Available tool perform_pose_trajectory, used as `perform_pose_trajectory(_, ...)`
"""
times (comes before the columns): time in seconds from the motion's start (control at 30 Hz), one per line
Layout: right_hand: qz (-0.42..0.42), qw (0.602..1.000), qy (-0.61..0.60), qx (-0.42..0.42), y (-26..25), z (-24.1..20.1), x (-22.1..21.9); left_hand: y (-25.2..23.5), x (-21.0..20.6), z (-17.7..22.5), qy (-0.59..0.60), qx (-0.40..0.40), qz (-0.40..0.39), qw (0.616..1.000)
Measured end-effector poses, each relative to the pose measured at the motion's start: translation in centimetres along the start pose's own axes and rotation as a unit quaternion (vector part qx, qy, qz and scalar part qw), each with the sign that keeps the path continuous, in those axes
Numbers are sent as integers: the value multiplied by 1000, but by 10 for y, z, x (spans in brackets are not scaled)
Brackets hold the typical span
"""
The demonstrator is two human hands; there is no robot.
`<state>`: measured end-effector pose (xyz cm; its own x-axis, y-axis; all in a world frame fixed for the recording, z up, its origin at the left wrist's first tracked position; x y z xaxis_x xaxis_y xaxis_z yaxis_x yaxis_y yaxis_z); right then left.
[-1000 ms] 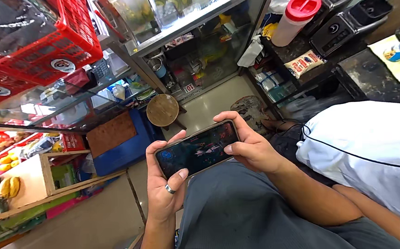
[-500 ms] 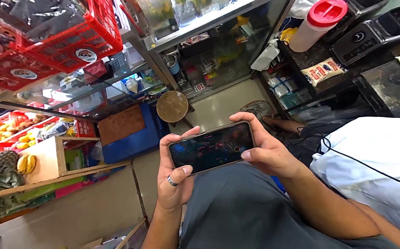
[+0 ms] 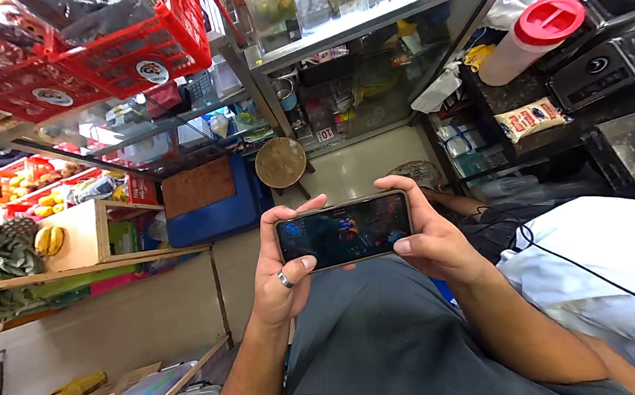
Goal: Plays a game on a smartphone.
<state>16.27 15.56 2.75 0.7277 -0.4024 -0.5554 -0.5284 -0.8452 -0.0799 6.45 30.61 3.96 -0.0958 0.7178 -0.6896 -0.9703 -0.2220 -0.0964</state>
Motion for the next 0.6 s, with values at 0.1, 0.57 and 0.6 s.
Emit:
perform_pose_trajectory(0.1,6,1000,15,-1,1,0,0,-1,0,0,3,-1,-4,1000)
perform_pose_trajectory(0.57,51,996,78,2,6,-6,9,-9,-11,-5,9,17,-25,1000)
perform_pose_trajectory(0.6,58,995,77,-1,6,-7,10,-9,-11,-6,10,16,-24,1000)
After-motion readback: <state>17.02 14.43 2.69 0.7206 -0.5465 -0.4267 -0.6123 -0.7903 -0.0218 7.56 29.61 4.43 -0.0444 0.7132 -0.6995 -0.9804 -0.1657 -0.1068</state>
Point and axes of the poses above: each hand's wrist, its own y-axis away from the middle knuckle, its own x-axis out of the back of the hand, z = x × y, the point moved 9 cm from there along -y, towards the middle knuckle, and after that the axes turned 1 degree about x, right-handed, at the moved point
